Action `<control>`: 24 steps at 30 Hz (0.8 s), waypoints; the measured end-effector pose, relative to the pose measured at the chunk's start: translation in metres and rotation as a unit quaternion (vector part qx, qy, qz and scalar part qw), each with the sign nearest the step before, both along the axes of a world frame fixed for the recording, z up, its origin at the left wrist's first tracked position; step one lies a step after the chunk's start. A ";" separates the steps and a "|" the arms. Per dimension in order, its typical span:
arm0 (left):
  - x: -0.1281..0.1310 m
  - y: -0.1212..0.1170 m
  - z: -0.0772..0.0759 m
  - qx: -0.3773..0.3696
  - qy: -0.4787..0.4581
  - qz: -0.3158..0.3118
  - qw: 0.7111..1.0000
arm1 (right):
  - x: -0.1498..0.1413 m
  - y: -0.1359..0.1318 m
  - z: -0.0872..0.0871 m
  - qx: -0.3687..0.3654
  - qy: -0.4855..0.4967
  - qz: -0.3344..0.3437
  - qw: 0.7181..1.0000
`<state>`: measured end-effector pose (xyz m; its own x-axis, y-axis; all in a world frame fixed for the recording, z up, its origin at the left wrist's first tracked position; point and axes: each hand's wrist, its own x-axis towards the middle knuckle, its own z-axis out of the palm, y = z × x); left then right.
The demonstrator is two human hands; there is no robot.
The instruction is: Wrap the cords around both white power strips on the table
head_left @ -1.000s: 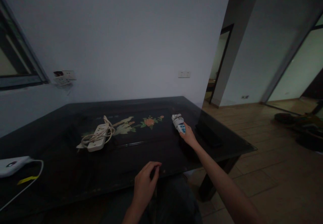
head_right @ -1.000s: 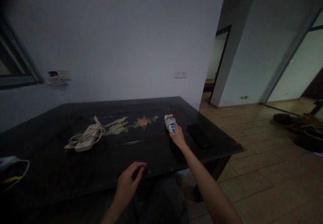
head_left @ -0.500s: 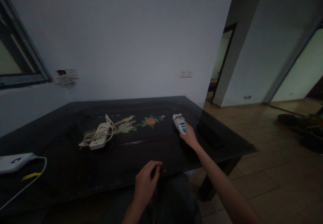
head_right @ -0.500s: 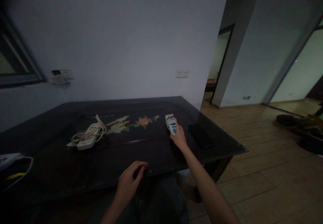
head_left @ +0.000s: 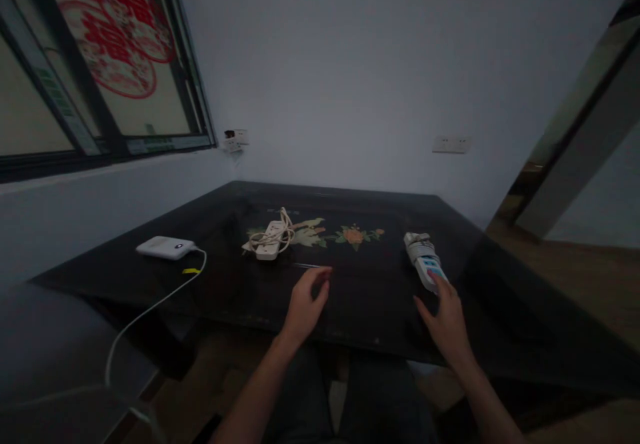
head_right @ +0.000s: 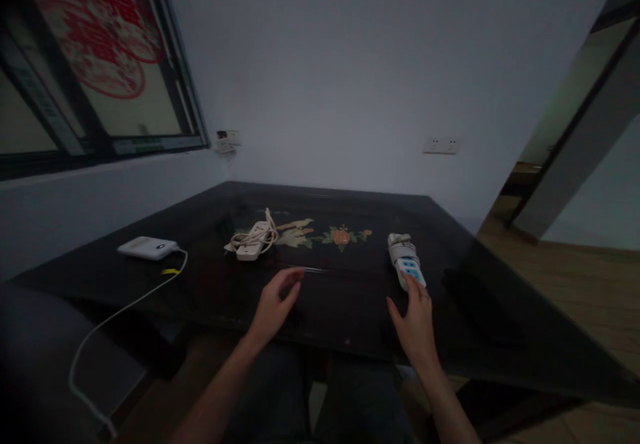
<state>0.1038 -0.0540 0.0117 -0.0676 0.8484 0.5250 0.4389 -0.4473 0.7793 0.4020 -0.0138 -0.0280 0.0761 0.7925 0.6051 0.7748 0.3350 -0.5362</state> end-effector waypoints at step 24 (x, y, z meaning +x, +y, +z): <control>-0.129 0.081 0.001 -0.174 0.244 0.380 0.875 | -0.028 -0.031 -0.017 -0.094 -0.024 0.035 0.995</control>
<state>-0.0251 0.0270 0.0129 -0.5216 0.7699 0.3679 0.8251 0.3454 0.4470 0.3736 -0.0451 -0.0449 -0.0081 0.8940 0.4480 0.7793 0.2864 -0.5574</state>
